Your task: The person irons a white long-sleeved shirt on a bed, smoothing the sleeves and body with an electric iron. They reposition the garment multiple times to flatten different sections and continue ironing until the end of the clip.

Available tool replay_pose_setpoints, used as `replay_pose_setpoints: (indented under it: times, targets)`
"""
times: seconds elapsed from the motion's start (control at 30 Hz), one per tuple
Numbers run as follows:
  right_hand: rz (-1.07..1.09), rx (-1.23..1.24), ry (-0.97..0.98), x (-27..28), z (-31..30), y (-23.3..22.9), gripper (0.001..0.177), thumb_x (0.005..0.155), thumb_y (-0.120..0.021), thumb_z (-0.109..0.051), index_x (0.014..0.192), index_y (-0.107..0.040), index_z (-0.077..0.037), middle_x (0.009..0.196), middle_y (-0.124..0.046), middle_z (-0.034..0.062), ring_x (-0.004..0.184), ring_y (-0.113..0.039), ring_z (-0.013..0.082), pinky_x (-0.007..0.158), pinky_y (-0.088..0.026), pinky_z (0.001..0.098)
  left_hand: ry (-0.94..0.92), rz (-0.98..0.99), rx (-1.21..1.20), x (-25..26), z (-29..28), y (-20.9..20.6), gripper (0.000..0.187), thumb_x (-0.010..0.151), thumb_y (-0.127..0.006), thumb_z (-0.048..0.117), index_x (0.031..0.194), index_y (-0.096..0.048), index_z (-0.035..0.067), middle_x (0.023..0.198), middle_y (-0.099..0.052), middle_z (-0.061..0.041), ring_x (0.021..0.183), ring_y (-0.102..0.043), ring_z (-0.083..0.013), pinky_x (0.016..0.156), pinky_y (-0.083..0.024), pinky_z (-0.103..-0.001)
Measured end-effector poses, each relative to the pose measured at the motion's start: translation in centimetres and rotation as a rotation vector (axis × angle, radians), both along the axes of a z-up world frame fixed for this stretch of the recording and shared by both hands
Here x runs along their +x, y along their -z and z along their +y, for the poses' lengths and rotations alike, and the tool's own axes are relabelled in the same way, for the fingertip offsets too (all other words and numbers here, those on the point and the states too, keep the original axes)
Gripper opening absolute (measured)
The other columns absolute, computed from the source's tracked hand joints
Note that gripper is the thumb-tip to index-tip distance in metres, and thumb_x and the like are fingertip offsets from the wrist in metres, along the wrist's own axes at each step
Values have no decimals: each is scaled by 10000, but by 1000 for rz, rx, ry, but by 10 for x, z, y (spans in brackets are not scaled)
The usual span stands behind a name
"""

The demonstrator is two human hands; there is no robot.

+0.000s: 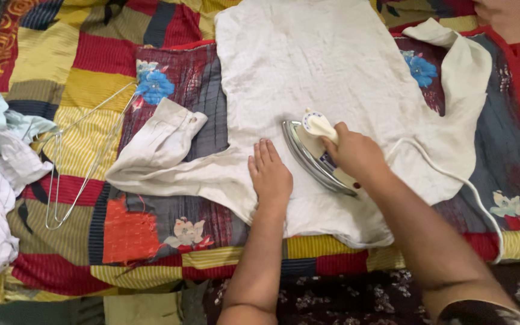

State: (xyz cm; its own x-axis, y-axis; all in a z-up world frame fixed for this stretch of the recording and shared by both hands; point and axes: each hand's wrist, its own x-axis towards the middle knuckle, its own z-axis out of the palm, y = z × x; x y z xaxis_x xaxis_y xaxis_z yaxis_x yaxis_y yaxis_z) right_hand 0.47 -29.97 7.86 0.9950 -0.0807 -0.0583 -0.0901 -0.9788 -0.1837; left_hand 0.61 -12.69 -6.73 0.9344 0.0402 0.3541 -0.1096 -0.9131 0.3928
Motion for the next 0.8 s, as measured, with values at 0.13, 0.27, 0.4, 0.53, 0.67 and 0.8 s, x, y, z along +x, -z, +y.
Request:
replay_pose_setpoints:
  times: [0.13, 0.27, 0.4, 0.53, 0.67, 0.8]
  targets:
    - [-27, 123, 80, 37, 21, 7, 470, 1032, -493, -480, 1197, -555, -45, 898, -730, 247, 844, -711, 440, 747, -549, 544, -26, -12, 101, -2, -1, 11, 571, 995, -479, 219, 1515, -455, -13, 1615, -429, -149, 1516, -351, -283, 1223, -234, -498]
    - [-5, 139, 41, 89, 38, -1, 481, 1038, -489, -499, 1191, -546, -47, 961, -728, 244, 908, -709, 425, 776, -551, 534, -23, 10, 99, 1, -1, 12, 619, 985, -484, 328, 1512, -447, 5, 1628, -390, -142, 1517, -321, -278, 1213, -213, -503]
    - [70, 139, -2, 102, 33, -13, 488, 1021, -488, -507, 1219, -533, -63, 1010, -731, 219, 959, -708, 407, 806, -553, 524, -13, 18, 115, 4, 1, 12, 670, 986, -478, 395, 1536, -419, 16, 1648, -340, -145, 1529, -284, -277, 1215, -199, -512]
    - [161, 101, -38, 72, 1, -21, 499, 1010, -504, -513, 1259, -527, -81, 1017, -740, 210, 981, -714, 395, 852, -543, 521, -2, 47, 149, 5, 3, 11, 706, 995, -463, 439, 1553, -384, 14, 1666, -303, -149, 1541, -251, -282, 1214, -186, -524]
    - [230, 53, 43, 28, -49, -28, 483, 1009, -492, -500, 1249, -531, -83, 977, -761, 202, 973, -718, 398, 849, -552, 529, 27, 115, 142, 3, 4, 6, 803, 986, -457, 545, 1555, -348, -11, 1659, -267, -183, 1538, -224, -311, 1207, -171, -544]
    - [115, 18, 73, 4, -79, -18, 508, 1030, -498, -504, 1242, -528, -44, 989, -726, 255, 944, -709, 438, 825, -549, 541, 19, 137, 204, 5, -1, 0, 841, 973, -469, 569, 1550, -338, -29, 1654, -246, -216, 1532, -208, -345, 1195, -158, -569]
